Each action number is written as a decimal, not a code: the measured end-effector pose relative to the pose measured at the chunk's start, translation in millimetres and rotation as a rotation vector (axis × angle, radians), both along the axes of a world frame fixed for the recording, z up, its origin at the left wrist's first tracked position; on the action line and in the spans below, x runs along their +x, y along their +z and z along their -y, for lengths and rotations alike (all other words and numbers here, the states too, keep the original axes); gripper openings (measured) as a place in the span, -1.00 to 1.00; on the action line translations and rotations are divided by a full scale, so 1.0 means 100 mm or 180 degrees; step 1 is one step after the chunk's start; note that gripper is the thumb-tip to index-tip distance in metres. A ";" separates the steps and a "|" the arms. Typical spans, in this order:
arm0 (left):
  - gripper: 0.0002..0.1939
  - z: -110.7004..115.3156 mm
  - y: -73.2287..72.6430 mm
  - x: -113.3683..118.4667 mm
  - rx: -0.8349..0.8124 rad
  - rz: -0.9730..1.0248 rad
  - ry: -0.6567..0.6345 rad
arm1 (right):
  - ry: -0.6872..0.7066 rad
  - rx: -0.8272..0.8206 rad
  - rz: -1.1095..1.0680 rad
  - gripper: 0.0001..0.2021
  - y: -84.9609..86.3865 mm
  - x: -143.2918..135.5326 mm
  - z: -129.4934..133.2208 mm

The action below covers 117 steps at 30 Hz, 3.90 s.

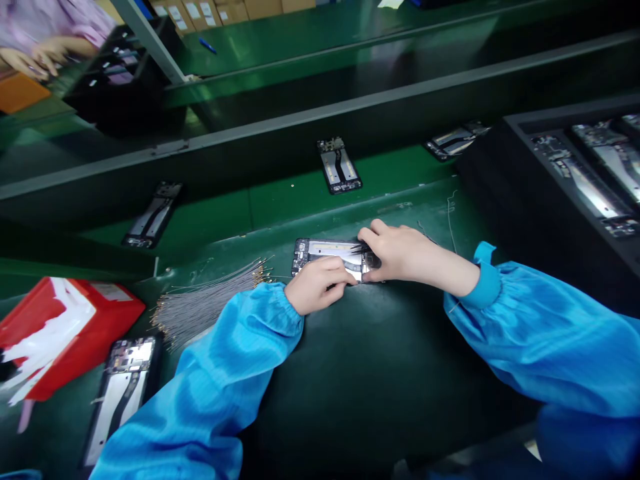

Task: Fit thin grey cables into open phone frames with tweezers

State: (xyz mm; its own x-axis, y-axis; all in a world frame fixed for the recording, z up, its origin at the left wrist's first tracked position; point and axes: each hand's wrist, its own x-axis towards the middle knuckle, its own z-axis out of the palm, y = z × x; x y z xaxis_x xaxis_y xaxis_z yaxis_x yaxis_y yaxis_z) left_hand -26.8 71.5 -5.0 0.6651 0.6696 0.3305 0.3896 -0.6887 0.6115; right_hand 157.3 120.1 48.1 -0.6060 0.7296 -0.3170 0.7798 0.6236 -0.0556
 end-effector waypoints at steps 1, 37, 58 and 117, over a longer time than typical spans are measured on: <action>-0.74 0.00 0.00 0.00 0.0010 -0.0007 0.0001 | 0.0044 0.0004 0.0053 -0.51 0.01 -0.02 -0.01; -0.81 0.02 -0.11 0.07 0.0222 -0.0155 0.0646 | 0.0948 0.0592 0.0289 -0.59 0.06 -0.11 -0.01; -0.55 0.04 -0.12 0.07 -0.0339 0.0479 0.1020 | 0.0829 0.0436 0.0246 -0.58 0.05 -0.13 0.03; -0.70 0.09 -0.02 -0.01 0.0648 0.0489 0.1276 | 0.0051 0.1526 -0.0597 -0.64 -0.11 -0.23 -0.86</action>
State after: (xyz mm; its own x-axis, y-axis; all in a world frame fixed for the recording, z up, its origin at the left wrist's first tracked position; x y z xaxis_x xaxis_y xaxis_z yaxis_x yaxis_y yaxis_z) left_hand -27.8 62.6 -6.8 0.3007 0.7750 0.5559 0.5647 -0.6144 0.5511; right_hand 134.2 206.0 36.7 -0.6326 0.7565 0.1662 0.7740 0.6250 0.1013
